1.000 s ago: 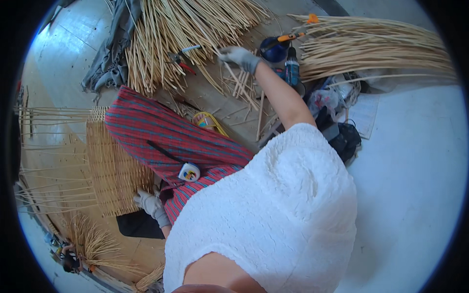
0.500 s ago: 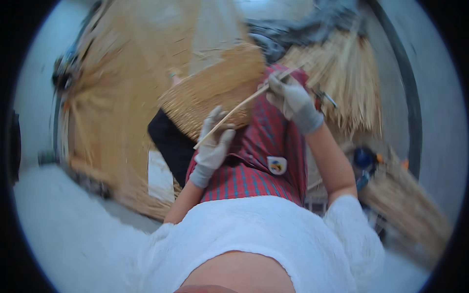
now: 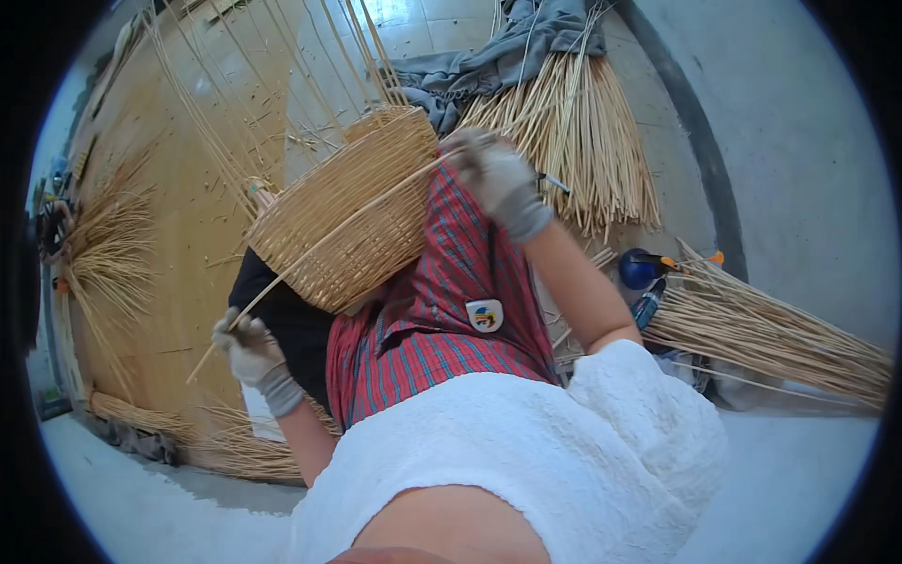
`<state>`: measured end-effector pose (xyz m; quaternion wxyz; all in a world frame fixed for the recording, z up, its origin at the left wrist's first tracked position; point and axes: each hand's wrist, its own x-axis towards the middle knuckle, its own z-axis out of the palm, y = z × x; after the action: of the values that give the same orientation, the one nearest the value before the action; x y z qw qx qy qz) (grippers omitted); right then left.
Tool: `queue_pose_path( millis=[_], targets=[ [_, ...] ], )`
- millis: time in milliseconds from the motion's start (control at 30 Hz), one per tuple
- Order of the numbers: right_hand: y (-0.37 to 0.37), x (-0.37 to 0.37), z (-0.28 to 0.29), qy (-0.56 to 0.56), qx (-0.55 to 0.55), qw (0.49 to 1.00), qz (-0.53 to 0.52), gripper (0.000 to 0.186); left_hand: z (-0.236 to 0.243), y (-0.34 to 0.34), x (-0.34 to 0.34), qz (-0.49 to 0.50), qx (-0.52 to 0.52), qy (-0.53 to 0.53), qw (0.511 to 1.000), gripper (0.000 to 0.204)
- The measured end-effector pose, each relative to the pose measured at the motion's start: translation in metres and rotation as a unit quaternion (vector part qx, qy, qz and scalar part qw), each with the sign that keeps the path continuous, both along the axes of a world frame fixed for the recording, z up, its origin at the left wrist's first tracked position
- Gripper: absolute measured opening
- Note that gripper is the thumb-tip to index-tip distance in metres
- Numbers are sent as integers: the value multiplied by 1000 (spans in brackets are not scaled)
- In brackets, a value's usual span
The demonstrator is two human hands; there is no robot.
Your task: The person sits on the floor weaving a rectangular basket using thin wooden strips. They use a tape measure to check dimensions and pliers to trim excess material, then continue weaving the strips into the basket structure.
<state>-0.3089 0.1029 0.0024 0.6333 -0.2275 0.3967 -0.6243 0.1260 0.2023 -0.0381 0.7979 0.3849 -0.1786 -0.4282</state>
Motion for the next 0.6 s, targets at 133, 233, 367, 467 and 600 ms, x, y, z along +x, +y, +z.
queue_pose_path(
  millis=[133,233,367,467,600],
  targets=[
    [0,-116,-31,16,-41,987,-157,22,-26,-4,124,68,28,2,997,32],
    [-14,-60,-30,126,17,987,-99,20,-29,-28,103,-18,49,31,998,28],
    [-19,117,-27,290,-111,938,153,17,-5,-46,-35,-194,-14,43,980,17],
    [-59,179,-2,145,-29,974,173,15,7,-39,-19,-108,-27,85,990,15],
    [-119,239,26,289,-117,931,187,17,-6,-16,87,21,-10,13,1000,12]
  ],
)
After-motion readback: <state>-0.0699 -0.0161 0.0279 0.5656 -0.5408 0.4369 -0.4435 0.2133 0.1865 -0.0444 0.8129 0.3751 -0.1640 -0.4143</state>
